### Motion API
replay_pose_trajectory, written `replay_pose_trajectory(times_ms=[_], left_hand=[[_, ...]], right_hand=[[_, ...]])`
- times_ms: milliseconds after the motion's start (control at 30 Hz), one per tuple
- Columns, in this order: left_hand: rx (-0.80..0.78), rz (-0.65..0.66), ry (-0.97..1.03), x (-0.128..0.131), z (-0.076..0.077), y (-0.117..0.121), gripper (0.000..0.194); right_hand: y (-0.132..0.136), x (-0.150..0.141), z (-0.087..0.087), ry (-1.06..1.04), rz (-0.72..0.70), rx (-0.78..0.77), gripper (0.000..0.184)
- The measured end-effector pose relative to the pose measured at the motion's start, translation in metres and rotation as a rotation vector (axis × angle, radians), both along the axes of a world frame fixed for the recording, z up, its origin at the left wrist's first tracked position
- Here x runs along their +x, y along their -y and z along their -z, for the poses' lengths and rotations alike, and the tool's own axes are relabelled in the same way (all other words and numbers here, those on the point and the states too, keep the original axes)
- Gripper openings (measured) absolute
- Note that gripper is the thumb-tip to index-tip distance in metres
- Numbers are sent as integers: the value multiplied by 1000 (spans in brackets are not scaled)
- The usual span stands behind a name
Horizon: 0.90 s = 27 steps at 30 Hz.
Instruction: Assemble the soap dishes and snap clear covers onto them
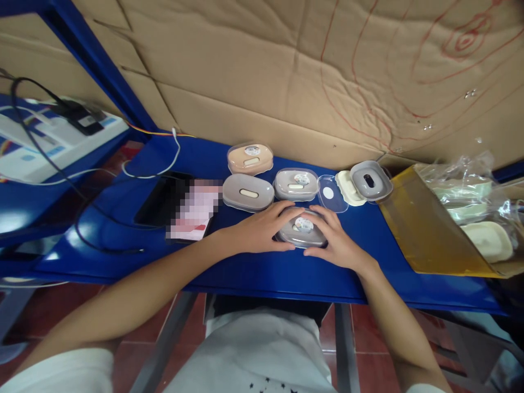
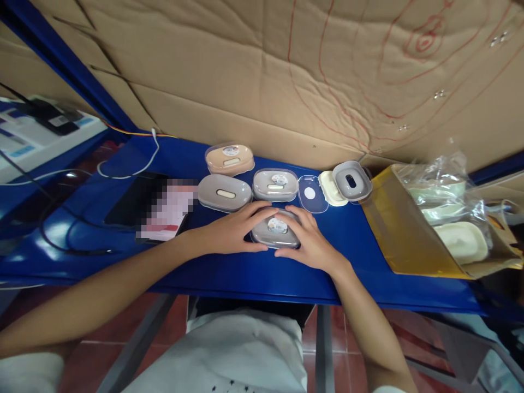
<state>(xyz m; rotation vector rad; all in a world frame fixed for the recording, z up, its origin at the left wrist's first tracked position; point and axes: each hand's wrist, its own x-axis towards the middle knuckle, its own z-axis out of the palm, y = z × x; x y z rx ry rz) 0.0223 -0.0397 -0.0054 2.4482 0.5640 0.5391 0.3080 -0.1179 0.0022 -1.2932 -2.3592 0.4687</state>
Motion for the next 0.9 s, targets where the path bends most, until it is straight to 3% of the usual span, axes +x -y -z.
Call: replay_pose_trajectory(times_ms=[100,233,300,400,600,800,900], left_hand=[[196,-9,34,4,-2,5,68],[380,-18,-20,7,-5,7,43],[408,-40,-32,7,-6,5,42],[444,-91,-38,6,-5,2,41],[479,-154,-50,6,-3,0,42],[478,-189,-71,5,-5,1,43],[476,-235,-91,6,-6,-1,43]], right_hand=[[-6,13,-4,-80,77,48,57],[-17,33,-1,2,374,178,50],[-22,40,3,91,425,172,51],[-24,46,6,159,391,124,45],[-21,55,-3,180,413,166,52],[-31,89,6,250,697,373,53],[-37,106,12,313,762,391,48]])
